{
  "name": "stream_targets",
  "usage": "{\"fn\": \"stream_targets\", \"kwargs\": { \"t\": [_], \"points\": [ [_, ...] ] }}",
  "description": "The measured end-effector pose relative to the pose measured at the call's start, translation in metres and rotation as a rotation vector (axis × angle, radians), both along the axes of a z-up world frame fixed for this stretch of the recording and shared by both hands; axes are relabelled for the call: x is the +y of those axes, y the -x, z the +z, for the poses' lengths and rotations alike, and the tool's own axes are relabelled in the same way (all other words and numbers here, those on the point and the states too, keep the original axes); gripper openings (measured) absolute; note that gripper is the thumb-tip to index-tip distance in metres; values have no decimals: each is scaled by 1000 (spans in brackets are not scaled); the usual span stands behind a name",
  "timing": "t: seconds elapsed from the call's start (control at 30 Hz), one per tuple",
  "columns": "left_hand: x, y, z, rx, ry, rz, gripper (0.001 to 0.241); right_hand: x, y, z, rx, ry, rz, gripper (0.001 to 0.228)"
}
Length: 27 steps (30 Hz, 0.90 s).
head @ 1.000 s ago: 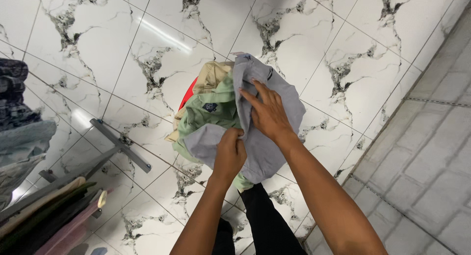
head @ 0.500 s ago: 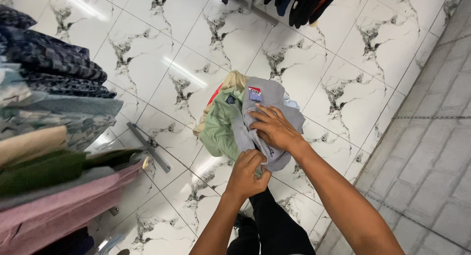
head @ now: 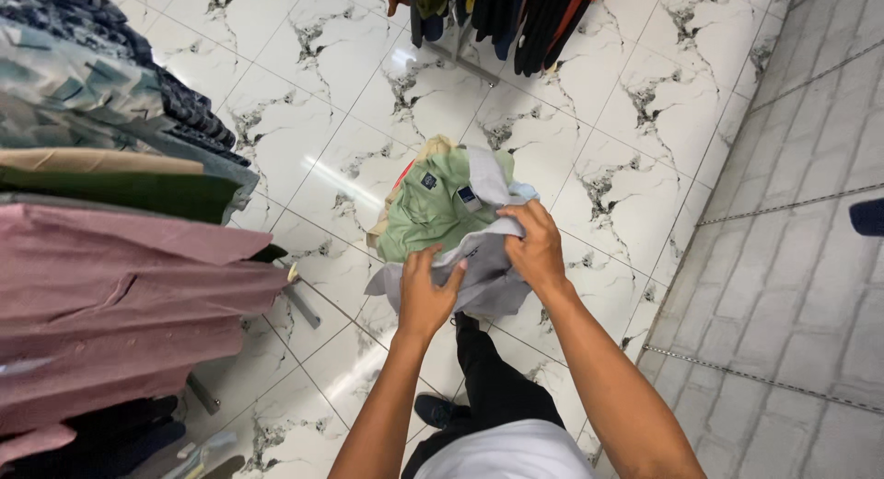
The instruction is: The person selects several shirts from a clothing rack, buttoning up a grey shirt and then a green shirt to check their appearance.
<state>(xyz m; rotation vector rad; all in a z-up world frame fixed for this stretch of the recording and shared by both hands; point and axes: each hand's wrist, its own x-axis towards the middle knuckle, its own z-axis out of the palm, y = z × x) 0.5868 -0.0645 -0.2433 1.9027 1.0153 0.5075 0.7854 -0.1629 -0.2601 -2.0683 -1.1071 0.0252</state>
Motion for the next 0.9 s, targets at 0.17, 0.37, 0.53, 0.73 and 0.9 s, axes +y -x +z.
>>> {"fn": "stream_targets", "kwargs": {
  "t": [0.17,0.37,0.53,0.73,0.9],
  "points": [
    [-2,29,28,-47,-92,20,22,-9,39,74,61,-157,36,33],
    [-11,102,58,110,-343,15,37,-18,88,124,26,-237,88,34],
    [-7,179,101,-73,-222,217,37,-5,151,178,58,-279,199,32],
    [-19,278,157,-241,-381,493,37,16,234,198,121,-212,499,34],
    [-33,346,156,-228,-428,609,36,23,300,211,126,-64,798,29]
  ]
}}
